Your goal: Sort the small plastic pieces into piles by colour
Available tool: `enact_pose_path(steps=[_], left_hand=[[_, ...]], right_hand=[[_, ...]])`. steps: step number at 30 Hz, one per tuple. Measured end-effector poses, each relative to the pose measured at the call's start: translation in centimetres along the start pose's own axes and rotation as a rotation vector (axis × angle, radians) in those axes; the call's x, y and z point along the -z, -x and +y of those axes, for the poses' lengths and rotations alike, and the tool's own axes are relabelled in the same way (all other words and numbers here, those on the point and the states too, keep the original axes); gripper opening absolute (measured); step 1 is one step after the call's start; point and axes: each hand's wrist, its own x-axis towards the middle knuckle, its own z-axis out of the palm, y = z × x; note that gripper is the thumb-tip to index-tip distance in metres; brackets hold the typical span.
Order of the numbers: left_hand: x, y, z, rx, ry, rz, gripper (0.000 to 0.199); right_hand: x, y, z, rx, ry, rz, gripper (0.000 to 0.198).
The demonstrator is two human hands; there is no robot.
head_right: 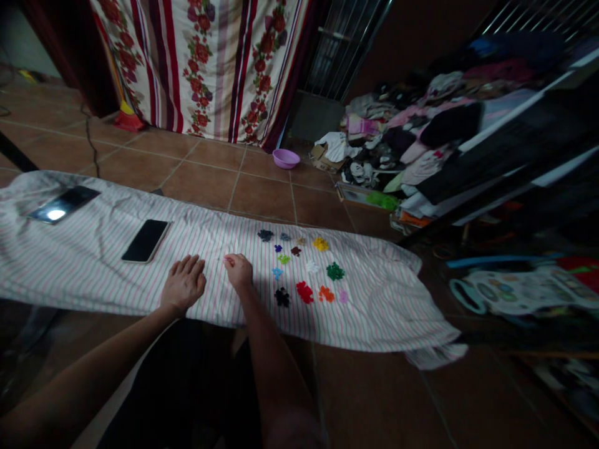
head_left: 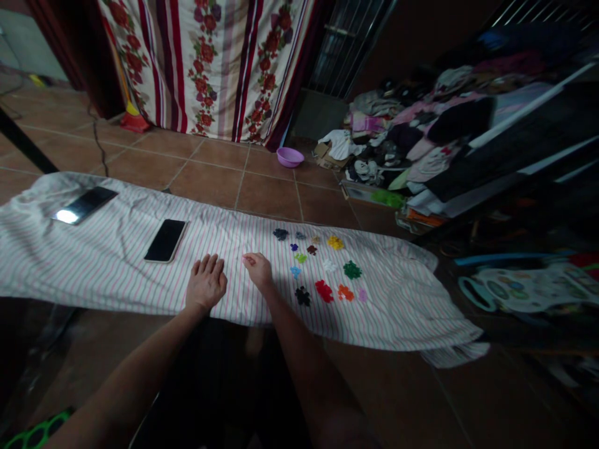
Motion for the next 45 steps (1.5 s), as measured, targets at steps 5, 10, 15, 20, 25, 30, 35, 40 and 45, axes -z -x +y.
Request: enact_pose_path(steps=[5, 10, 15, 20, 25, 30, 35, 40, 45], left_hand=[[0.2, 0.0, 0.1, -0.011, -0.009, -0.002, 0.043], [0.5, 0.0, 0.2, -0.001, 0.008, -0.004, 0.044], [0.6, 0.0, 0.2, 0.004, 0.033, -0.019, 0.045], [0.3, 0.1, -0.1, 0.007, 0.058, 0.009, 0.045], [0.2, 0.2, -0.3, -0.013, 0.082, 0.017, 0.046], [0.3, 0.3, -0.3, -0.013, 0.092, 0.038, 0.045], [0.5, 0.2, -0.2, -0.019, 0.086, 0.027, 0.044], [0.6, 0.2, -0.2, -0.018, 0.083, 0.019, 0.044], [0.5, 0.2, -0.3, -0.019, 0.088, 0.038, 0.044]], right_hand=[[-0.2, 0.1, 1.4, -0.055, -0.285, 0.035, 0.014], [0.2, 0.6, 2.0, -0.181, -0.516, 0.019, 0.027], [1.0, 1.2, 1.5, -0.263, -0.668, 0.013, 0.034], [1.9, 2.2, 1.0, -0.312, -0.685, 0.055, 0.030], [3.7, 3.8, 1.3, -0.275, -0.601, 0.085, 0.025], [8.1, 5.8, 2.9, -0.297, -0.563, 0.187, 0.027], [14.8, 8.7, 6.2, -0.319, -0.452, 0.364, 0.042], [21.2, 11.7, 9.9, -0.346, -0.295, 0.623, 0.051], [25.4, 12.9, 13.7, -0.429, -0.046, 0.726, 0.046]])
